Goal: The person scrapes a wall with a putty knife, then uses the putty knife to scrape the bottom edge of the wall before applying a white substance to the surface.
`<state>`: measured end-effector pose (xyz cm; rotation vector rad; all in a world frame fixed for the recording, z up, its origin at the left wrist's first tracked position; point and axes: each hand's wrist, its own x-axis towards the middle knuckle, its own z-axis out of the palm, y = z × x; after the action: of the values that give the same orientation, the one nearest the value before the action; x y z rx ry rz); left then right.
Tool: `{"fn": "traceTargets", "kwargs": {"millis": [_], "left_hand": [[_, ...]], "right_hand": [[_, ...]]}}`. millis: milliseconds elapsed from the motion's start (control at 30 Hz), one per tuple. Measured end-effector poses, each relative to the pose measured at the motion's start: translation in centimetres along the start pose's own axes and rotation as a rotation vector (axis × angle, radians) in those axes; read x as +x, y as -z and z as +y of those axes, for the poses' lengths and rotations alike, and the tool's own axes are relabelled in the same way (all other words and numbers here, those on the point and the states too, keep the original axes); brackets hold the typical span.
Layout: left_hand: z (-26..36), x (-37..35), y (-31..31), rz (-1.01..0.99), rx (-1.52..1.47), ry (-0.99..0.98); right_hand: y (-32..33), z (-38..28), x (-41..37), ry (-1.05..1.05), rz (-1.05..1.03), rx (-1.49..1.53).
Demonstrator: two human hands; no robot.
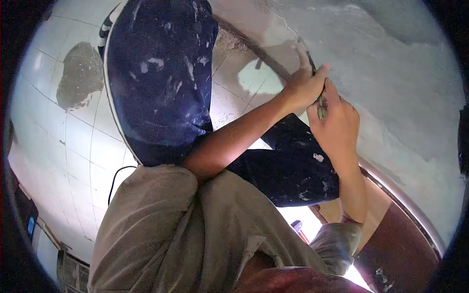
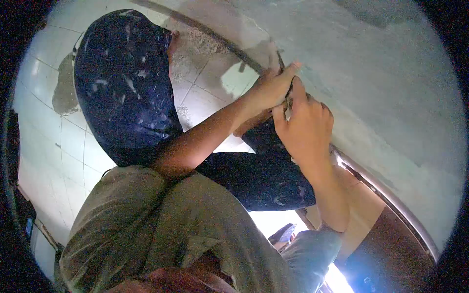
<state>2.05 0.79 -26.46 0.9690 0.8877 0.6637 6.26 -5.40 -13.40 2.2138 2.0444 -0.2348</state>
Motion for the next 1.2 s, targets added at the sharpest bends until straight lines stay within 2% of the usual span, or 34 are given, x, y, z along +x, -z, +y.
{"fn": "traceTargets", "kwargs": {"millis": [33,67,133,167,233,267,367,400,467,500,600,633,667,733,767,800,833,867,933,1033,1067,1133,1167,1200], "left_hand": [[1.2,-0.5,0.9,-0.106,-0.004,0.025],[0.5,-0.1,0.5,-0.106,-0.01,0.034],[-0.1,0.5,-0.2,-0.21,-0.335,0.069],[-0.6,0.6,-0.2,-0.214,-0.336,0.072],[1.0,0.0,0.9,-0.207,0.059,-0.054],[0.9,-0.3,0.9,-0.21,0.057,-0.051],[0.7,-0.2,0.7,-0.092,-0.25,0.068],[0.6,0.1,0.8,-0.093,-0.246,0.063],[0.1,0.5,0.7,-0.161,0.043,0.003],[0.7,0.6,0.7,-0.185,-0.162,0.12],[1.9,-0.4,1.1,-0.178,-0.242,0.204],[1.1,-0.6,0.6,-0.091,-0.213,0.073],[1.0,-0.5,0.2,-0.094,-0.218,0.066],[0.5,-0.4,-0.4,0.028,-0.139,-0.271],[-0.5,0.3,0.1,0.026,-0.14,-0.253],[-1.8,2.4,1.4,-0.06,0.21,-0.232],[-3.0,3.8,2.3,-0.149,0.56,-0.221],[-4.6,4.2,2.8,-0.086,0.189,0.0],[-4.8,2.9,4.0,-0.094,0.612,-0.627],[-1.1,1.6,3.1,-0.144,0.541,-0.47],[-2.0,2.3,2.9,-0.142,0.547,-0.473],[-3.3,3.1,2.7,-0.069,0.29,-0.189],[-2.9,3.1,3.0,-0.139,0.124,0.019],[-2.3,3.0,2.9,-0.137,0.129,0.005]], "right_hand": [[0.4,-0.4,0.0,0.002,0.015,-0.031],[0.7,-0.7,0.0,0.0,0.031,-0.059],[1.0,-1.2,0.2,-0.001,0.047,-0.101],[1.0,-1.3,0.1,0.004,0.07,-0.143],[0.6,-0.8,1.1,-0.001,0.046,-0.169],[0.4,-0.7,1.2,-0.005,0.025,-0.19],[0.1,-1.7,0.4,-0.026,-0.03,-0.252],[0.0,-1.8,0.2,-0.027,-0.024,-0.25],[-0.4,-1.6,-0.1,-0.069,0.03,-0.29],[-0.5,-1.3,0.6,-0.065,0.04,-0.277],[-1.0,-0.8,0.5,-0.063,0.008,-0.266],[-0.6,-1.0,-0.2,-0.071,0.004,-0.273],[0.0,-1.7,-0.9,-0.088,0.01,-0.272],[-0.2,-1.5,-0.1,-0.099,0.02,-0.263],[-1.0,-0.7,1.1,-0.054,0.007,-0.195],[-2.1,0.5,2.3,-0.015,0.008,-0.129],[-4.9,2.4,3.1,0.06,-0.007,-0.189],[-4.7,1.7,2.8,0.053,0.004,-0.195],[-4.0,-1.1,1.8,0.038,-0.035,-0.234],[-1.4,-1.4,1.8,0.019,-0.001,-0.21],[-1.2,-1.1,1.9,-0.001,-0.012,-0.204],[-3.9,0.2,1.8,0.017,-0.021,-0.205],[-5.0,0.8,1.9,0.042,-0.023,-0.212],[-4.1,0.3,2.0,0.043,-0.009,-0.214]]}}
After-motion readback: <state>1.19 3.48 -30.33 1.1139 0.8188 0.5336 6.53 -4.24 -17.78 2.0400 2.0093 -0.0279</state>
